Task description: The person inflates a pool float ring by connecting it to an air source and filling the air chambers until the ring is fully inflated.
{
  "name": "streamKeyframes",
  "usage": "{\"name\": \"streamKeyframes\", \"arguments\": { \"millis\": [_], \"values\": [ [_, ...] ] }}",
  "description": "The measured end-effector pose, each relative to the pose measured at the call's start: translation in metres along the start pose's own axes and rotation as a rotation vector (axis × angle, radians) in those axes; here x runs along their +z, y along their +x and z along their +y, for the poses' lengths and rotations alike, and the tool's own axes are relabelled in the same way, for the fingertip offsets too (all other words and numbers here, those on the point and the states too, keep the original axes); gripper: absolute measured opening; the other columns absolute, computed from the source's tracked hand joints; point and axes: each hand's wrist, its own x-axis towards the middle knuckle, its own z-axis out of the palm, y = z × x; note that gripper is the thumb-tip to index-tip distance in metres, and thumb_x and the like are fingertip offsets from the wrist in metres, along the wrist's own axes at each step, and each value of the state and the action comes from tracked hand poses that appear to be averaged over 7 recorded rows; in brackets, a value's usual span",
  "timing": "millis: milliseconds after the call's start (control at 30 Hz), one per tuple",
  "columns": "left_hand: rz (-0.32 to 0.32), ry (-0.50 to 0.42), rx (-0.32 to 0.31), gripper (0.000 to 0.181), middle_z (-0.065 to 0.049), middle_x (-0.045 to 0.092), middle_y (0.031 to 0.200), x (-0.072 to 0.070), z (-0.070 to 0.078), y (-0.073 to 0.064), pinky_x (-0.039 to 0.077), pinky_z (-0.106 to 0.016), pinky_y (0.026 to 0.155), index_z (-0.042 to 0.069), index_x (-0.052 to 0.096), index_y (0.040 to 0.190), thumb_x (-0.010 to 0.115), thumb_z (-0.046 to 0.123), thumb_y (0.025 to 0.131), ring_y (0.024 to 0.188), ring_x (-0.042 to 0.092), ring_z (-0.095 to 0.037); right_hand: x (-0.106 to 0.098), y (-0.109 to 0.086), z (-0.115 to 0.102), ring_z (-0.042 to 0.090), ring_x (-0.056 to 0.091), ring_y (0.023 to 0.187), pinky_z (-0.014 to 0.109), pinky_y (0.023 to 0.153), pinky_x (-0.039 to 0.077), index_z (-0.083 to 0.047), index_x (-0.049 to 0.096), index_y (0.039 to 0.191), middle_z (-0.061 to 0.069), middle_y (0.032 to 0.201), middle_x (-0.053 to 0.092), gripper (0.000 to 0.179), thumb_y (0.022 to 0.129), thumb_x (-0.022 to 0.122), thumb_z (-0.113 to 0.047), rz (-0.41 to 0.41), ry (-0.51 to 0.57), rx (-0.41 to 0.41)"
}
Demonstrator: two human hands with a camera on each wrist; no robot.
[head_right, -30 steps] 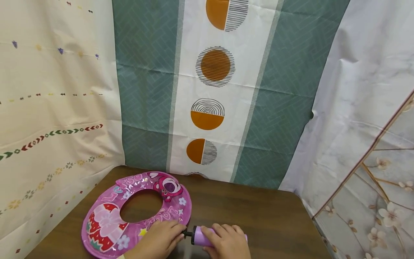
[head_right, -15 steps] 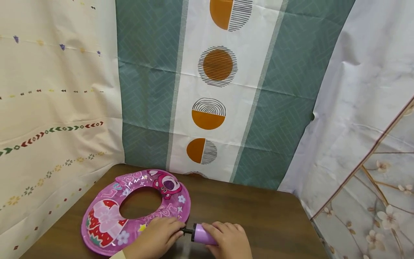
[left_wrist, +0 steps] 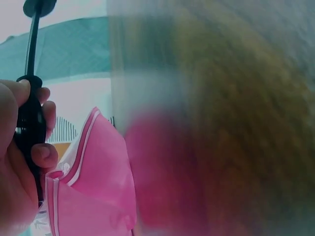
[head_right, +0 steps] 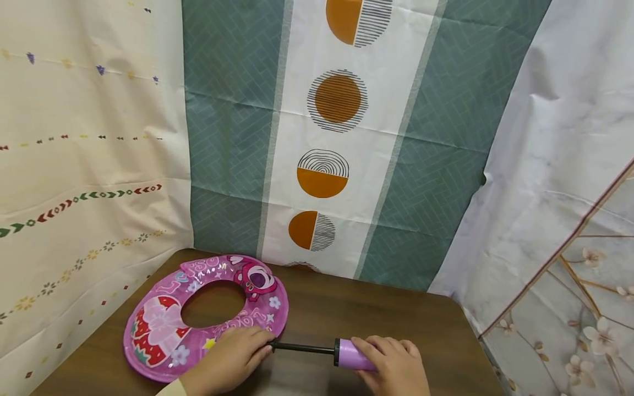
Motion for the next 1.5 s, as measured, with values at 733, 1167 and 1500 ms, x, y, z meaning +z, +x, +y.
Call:
{"name": "streamKeyframes", "arguments": {
  "millis": [733, 1167, 1500],
  "values": [
    [0.0, 0.029, 0.071, 0.017, 0.014, 0.069, 0.097, 0.009, 0.024, 0.011, 0.047, -0.033, 0.073, 0.029, 0.074, 0.116, 0.065, 0.04, 0.106, 0.087, 0.065, -0.006, 0.021, 0.035, -0.071, 0.005, 0.074, 0.085, 0.035, 0.073, 0.051, -0.04, 0.077, 0.124, -0.017, 0.102, 0.078, 0.081, 0.051, 0.103, -0.06, 0.045, 0.054, -0.038],
    [-0.089, -0.037, -0.001, 0.025, 0.011, 0.074, 0.111, 0.0, 0.001, 0.003, 0.054, -0.048, 0.089, 0.028, 0.074, 0.125, 0.062, 0.042, 0.107, 0.105, 0.07, -0.012, -0.003, 0.004, -0.009, 0.003, 0.073, 0.09, 0.04, 0.076, 0.053, -0.042, 0.074, 0.13, -0.02, 0.106, 0.077, 0.086, 0.05, 0.104, -0.053, -0.036, 0.046, 0.001],
    [-0.058, -0.022, 0.078, 0.024, 0.011, 0.074, 0.109, 0.006, 0.015, 0.008, 0.054, -0.041, 0.083, 0.027, 0.074, 0.123, 0.061, 0.039, 0.109, 0.101, 0.071, -0.012, 0.012, 0.023, -0.052, 0.005, 0.072, 0.086, 0.036, 0.074, 0.049, -0.04, 0.075, 0.128, -0.017, 0.103, 0.077, 0.085, 0.05, 0.103, -0.058, 0.027, 0.045, -0.06]
  ]
}}
